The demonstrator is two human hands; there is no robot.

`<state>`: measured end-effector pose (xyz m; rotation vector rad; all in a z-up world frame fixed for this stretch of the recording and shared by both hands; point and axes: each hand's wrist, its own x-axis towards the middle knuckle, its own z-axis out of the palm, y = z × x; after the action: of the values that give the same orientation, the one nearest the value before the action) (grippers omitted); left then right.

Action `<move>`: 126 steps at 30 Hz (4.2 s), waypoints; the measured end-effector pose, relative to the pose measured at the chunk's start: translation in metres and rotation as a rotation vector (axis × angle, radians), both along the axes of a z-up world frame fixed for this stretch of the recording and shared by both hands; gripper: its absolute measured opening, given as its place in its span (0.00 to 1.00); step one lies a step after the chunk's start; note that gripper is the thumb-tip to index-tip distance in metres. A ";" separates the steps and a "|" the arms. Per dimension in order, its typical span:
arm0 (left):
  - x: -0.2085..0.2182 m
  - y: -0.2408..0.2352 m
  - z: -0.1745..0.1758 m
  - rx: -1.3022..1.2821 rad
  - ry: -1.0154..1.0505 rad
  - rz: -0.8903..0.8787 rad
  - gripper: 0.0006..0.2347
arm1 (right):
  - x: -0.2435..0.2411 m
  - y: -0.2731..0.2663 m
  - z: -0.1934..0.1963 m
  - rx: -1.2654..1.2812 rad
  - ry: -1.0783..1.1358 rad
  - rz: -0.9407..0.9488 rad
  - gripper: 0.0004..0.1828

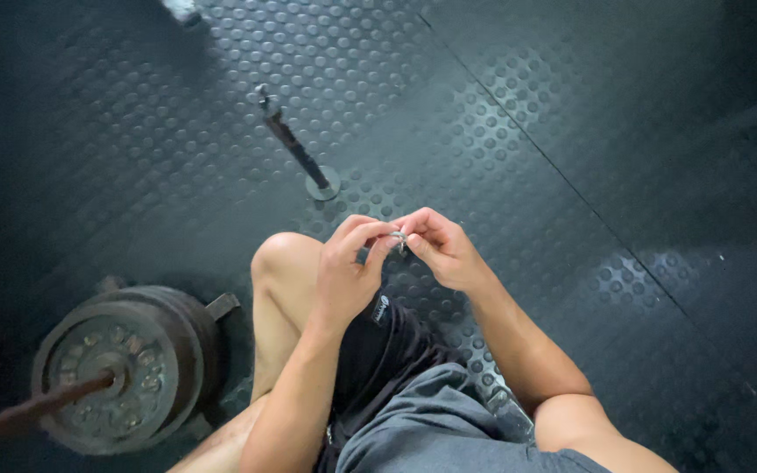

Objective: The person sits on the gym floor and loads weight plates onto a barbell. They slide several plates onto the bar and then use a strap to secure them in place.

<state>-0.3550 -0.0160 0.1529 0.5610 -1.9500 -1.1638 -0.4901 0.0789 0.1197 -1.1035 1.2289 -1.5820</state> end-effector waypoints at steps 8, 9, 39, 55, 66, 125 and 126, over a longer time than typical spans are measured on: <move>0.031 -0.012 0.033 -0.165 -0.011 -0.020 0.01 | 0.019 -0.016 0.008 -0.082 -0.608 0.477 0.18; 0.033 -0.015 0.030 -0.168 -0.010 -0.014 0.01 | 0.020 -0.020 0.000 -0.082 -0.607 0.484 0.18; 0.042 -0.061 0.060 -0.118 0.090 -0.087 0.03 | 0.020 -0.068 0.009 -0.133 -0.545 0.658 0.15; 0.017 -0.118 0.053 -0.100 0.171 -0.027 0.04 | -0.021 -0.128 0.046 -0.137 -0.385 0.767 0.12; 0.009 -0.142 0.052 -0.273 0.220 0.028 0.03 | -0.034 -0.151 0.050 -0.152 0.026 0.526 0.10; -0.008 -0.125 -0.030 0.095 0.344 -0.058 0.13 | -0.030 -0.158 0.054 -0.476 0.731 -0.066 0.05; -0.006 -0.118 -0.032 0.097 0.336 -0.065 0.13 | -0.026 -0.155 0.066 -0.472 0.725 -0.075 0.05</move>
<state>-0.3614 -0.1344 0.1210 0.3279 -1.6421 -1.3072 -0.5157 -0.0757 0.1860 -2.0819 1.3787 -1.6263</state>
